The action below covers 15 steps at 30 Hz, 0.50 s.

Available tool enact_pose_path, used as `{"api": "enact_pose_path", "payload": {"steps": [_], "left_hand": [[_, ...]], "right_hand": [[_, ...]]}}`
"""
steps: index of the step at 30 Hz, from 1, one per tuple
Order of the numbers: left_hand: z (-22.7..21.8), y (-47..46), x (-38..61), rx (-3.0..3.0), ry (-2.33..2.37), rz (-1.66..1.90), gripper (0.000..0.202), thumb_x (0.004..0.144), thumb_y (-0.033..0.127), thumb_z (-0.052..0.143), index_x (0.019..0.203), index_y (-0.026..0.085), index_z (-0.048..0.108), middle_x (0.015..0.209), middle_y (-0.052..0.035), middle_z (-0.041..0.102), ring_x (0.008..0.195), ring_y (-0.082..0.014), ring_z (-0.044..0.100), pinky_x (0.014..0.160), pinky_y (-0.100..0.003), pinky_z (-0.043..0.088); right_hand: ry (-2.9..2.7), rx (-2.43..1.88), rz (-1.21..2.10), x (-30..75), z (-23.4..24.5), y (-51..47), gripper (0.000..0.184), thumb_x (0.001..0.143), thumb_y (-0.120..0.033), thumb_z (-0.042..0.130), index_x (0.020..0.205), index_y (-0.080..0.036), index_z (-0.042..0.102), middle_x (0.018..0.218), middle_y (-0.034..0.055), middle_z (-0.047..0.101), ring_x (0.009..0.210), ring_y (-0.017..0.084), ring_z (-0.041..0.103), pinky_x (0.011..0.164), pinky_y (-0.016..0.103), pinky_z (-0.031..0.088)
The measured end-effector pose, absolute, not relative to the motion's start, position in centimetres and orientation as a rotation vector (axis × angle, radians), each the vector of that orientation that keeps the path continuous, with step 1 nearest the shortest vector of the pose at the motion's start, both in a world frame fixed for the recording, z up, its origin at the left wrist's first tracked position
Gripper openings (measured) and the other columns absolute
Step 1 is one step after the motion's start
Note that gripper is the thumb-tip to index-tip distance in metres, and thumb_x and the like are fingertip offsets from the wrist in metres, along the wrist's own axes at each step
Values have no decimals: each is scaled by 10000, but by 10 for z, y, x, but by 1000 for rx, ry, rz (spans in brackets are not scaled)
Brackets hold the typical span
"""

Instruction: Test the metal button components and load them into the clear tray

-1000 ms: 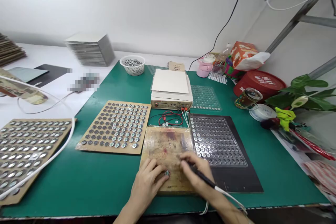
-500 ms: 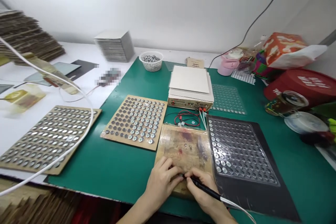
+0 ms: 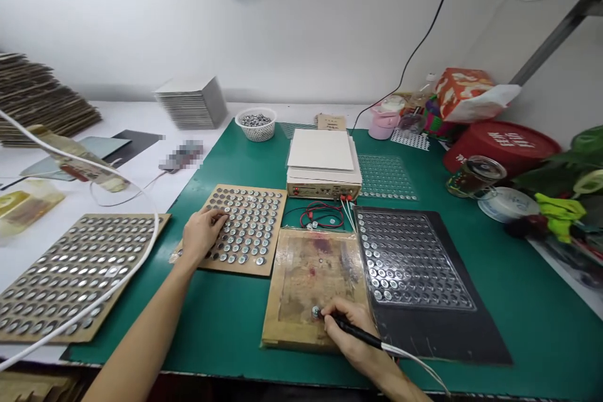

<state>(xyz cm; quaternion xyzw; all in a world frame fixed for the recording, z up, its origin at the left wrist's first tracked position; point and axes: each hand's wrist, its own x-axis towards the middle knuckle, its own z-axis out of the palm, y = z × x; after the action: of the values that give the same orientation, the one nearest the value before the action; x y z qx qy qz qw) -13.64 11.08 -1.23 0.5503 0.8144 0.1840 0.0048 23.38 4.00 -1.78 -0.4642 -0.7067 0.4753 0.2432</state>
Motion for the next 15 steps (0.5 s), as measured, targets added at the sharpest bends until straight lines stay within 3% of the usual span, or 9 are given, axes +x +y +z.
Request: {"api": "enact_pose_path", "payload": {"steps": [6, 10, 13, 15], "left_hand": [[-12, 109, -137, 1630, 2551, 534, 279, 814, 391, 528, 913, 209, 715, 943, -71, 674, 814, -234, 612, 632, -283, 399], [-9, 117, -143, 1513, 2543, 546, 226, 775, 389, 573, 825, 212, 703, 802, -49, 691, 742, -228, 621, 566, -273, 372], [-4, 122, -142, 1443, 2561, 606, 214, 764, 386, 574, 762, 193, 666, 708, -55, 677, 676, -235, 613, 532, -275, 360], [2, 119, -131, 1459, 2561, 686, 198, 771, 364, 554, 770, 186, 641, 757, -72, 680, 722, -245, 616, 572, -286, 389]], "right_hand": [[-1983, -1313, 1234, 229, -21, 39, 141, 770, -181, 508, 656, -177, 591, 571, -29, 565, 548, 117, 536, 511, 197, 335], [-2009, -1192, 1141, 233, -20, 38, 164, 802, -130, 507, 681, -183, 604, 580, -30, 592, 542, 117, 571, 507, 195, 381], [-2008, -916, 878, 234, -27, 35, 200, 875, -103, 486, 922, -198, 655, 792, 22, 703, 718, 159, 654, 658, 237, 503], [-2091, -742, 596, 230, -34, 30, 286, 902, -85, 443, 1099, -191, 620, 954, 81, 712, 900, 212, 645, 792, 317, 527]]}}
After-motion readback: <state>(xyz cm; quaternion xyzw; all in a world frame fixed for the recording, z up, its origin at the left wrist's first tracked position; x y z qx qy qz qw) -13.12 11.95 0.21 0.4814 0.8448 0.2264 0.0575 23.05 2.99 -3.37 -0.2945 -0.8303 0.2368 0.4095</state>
